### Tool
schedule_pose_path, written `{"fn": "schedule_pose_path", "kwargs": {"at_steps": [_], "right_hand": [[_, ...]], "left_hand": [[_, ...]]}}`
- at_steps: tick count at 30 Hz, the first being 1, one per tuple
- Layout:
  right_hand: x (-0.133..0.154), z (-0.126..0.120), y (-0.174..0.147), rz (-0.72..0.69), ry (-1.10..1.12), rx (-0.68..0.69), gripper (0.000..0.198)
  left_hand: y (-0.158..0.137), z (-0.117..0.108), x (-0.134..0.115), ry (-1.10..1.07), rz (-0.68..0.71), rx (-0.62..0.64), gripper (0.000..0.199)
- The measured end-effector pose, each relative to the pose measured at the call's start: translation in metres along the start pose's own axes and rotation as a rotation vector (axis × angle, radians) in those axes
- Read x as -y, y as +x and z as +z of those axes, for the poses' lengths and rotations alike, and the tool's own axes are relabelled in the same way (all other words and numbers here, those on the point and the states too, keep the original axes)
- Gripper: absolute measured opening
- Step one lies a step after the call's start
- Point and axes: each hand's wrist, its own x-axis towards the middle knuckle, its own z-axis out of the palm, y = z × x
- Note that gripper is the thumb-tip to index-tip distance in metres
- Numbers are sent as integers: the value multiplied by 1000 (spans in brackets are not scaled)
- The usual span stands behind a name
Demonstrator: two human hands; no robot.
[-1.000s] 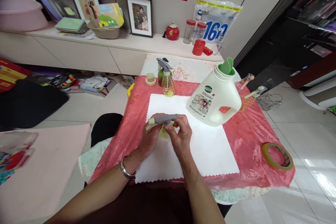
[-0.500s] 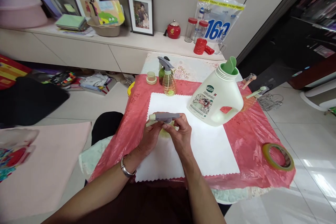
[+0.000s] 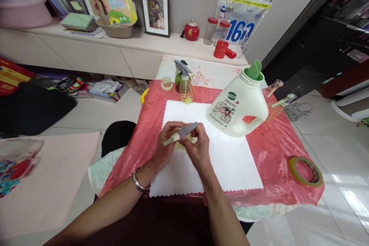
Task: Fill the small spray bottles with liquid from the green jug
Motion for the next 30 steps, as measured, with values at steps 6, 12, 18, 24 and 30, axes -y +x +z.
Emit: {"fn": "schedule_pose_path", "kwargs": {"at_steps": [6,12,18,24,30], "right_hand": [[8,-10,2,-133,-91,43,26],[5,-5,6,-205,-148,-66,32],[-3,2,1,-204,-160,-134,39],[-1,9,0,-221,-223,-232,39],[2,19,-3,-274,-313,-352,33]], "left_hand": [[0,4,-8,-29,3,25,36],[-3,4,-18,126,-15,-88,33],[-1,0,-15,119,-1,-53,33],[-5,-3,-10,25,-18,86,41],[-13,15,-11,23,-23,-7,47]]}}
